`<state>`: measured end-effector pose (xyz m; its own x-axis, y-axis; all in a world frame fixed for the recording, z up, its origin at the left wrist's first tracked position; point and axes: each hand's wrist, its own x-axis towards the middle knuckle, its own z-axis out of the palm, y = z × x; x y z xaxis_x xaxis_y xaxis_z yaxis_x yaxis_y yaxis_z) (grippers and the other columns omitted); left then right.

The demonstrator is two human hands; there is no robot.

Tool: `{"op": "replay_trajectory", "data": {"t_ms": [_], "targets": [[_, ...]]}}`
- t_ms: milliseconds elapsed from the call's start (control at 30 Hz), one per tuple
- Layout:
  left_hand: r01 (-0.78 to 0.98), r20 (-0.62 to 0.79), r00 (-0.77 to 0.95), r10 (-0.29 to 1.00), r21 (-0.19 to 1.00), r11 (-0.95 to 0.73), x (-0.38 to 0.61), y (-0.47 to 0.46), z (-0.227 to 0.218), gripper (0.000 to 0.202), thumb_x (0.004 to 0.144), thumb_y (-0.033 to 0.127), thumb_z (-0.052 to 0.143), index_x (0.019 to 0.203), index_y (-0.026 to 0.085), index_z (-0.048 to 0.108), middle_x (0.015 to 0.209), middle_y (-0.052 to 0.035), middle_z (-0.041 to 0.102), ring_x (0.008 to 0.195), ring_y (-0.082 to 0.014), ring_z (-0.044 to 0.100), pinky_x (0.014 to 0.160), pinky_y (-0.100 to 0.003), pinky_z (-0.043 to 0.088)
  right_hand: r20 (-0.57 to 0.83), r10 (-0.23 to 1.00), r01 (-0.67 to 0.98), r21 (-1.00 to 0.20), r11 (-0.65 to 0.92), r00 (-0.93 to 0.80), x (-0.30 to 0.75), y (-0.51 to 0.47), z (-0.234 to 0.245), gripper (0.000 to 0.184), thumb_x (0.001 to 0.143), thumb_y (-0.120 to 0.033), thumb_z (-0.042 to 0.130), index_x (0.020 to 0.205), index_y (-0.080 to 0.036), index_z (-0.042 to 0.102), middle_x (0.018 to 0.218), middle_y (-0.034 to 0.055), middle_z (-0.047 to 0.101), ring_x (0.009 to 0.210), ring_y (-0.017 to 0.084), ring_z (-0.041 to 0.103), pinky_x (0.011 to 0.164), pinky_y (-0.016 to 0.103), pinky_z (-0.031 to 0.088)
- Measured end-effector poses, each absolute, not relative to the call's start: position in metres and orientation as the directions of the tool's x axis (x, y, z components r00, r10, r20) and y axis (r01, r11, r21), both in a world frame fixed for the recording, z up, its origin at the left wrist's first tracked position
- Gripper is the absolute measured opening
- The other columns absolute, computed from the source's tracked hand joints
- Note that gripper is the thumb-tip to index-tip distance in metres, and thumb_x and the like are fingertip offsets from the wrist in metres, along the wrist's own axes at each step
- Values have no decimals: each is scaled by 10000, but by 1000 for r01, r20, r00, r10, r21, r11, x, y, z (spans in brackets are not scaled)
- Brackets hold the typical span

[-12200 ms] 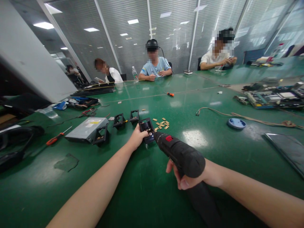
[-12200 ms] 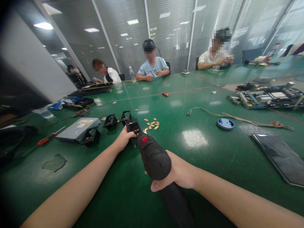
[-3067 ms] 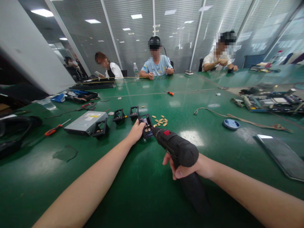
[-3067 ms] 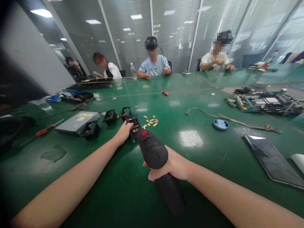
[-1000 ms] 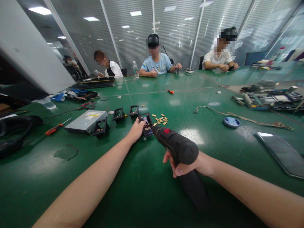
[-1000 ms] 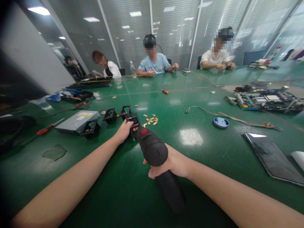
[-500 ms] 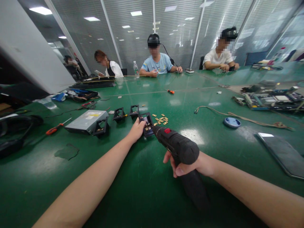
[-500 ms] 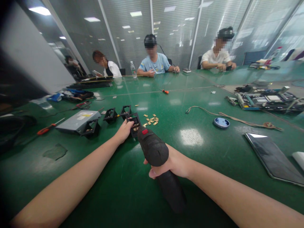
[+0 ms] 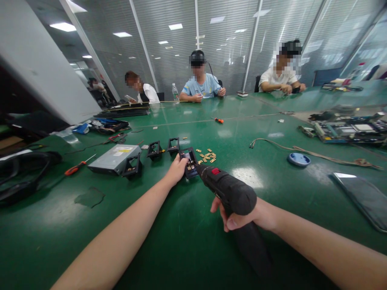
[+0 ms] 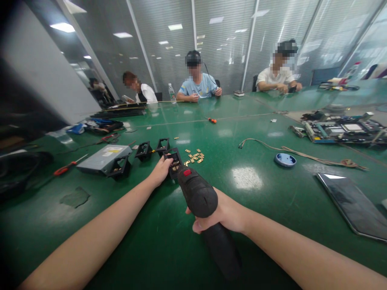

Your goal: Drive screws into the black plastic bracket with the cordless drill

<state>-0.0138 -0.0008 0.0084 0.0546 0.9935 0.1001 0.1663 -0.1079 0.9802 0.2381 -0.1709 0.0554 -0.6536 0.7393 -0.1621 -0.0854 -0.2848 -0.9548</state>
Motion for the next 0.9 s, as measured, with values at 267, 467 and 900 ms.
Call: {"op": "replay_trajectory", "data": {"t_ms": [267,467,900], "targets": [[175,119,67,991,976,-129,-15,3,2,350,855,436,608,1123,217,658,1022,-45,722,1046,-252,683,1071,-461,547,-106,733,-102,-967,-234,-672,239,-167,36,588,574,-329,1027,1065,-123,776,729,35,779,662,200,733,617,276,543],[177,124,72,990,975,-135,-16,3,1,368,853,442,611,1134,209,660,1068,-57,727,1047,-252,682,1078,-467,541,-117,738,-115,-960,-256,-665,239,-169,43,563,581,-322,1012,1051,-129,771,717,26,771,648,200,731,632,295,557],[179,97,53,994,978,-105,-15,-1,7,342,840,426,635,1113,222,667,1020,-47,730,1041,-258,684,1064,-458,551,-147,743,-116,-950,-290,-653,237,-172,53,536,571,-289,1001,1026,-131,766,725,18,759,653,199,721,645,305,554]]}}
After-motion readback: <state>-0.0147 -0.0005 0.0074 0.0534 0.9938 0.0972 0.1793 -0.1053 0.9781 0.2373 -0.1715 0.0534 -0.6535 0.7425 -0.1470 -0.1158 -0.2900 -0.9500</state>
